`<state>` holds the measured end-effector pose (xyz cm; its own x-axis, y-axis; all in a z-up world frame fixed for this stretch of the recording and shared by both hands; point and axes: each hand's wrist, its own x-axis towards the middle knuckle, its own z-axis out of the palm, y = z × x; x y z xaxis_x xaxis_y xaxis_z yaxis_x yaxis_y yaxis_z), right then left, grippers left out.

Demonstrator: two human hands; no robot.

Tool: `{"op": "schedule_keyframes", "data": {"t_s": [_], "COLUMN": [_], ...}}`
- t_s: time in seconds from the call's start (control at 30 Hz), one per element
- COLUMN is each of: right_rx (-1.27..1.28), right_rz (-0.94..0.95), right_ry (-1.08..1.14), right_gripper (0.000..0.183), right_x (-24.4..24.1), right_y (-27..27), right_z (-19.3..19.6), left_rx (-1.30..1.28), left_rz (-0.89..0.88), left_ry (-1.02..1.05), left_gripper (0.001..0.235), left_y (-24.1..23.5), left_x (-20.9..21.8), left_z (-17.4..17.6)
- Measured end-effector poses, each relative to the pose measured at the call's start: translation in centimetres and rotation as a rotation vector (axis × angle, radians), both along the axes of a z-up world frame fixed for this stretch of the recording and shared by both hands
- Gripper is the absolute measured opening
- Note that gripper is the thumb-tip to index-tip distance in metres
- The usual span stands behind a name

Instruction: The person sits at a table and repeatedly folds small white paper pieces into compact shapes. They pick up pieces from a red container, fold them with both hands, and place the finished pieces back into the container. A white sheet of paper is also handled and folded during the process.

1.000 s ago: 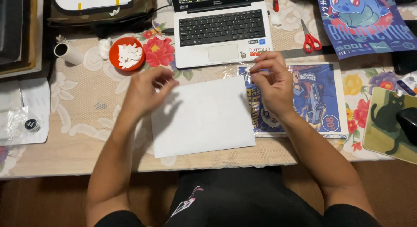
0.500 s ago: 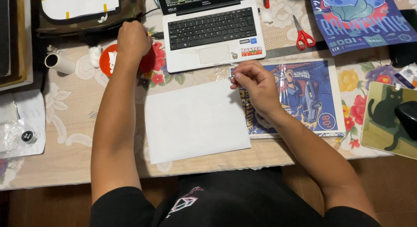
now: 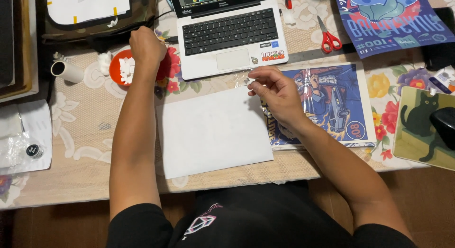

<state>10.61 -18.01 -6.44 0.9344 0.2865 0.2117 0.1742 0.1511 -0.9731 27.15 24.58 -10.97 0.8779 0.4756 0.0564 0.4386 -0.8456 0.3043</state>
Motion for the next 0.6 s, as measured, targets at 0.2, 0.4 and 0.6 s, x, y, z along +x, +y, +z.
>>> {"op": "schedule_keyframes", "data": {"t_s": [0.2,0.4,0.6], "right_rx": [-0.098,-0.071,-0.018], "right_rz": [-0.039,-0.074,-0.055], "right_ry": [0.040,-0.076,-0.173], "right_gripper": [0.013,0.014,0.032], "right_x": [0.0,0.4,-0.3], "right_y": [-0.3,-0.6,0.1], "right_z": [-0.4,-0.7,3.5], "left_rx": [0.140,-0.009,-0.661], "left_rz": [-0.129,-0.332,-0.580], "left_ry": [-0.242,-0.517,-0.540], "left_gripper": [0.032,0.013,0.004], "left_y": [2.4,-5.0,-11.8], "left_x": [-0.3,-9.5,-15.9], "left_z": [-1.4,9.8,16.8]}}
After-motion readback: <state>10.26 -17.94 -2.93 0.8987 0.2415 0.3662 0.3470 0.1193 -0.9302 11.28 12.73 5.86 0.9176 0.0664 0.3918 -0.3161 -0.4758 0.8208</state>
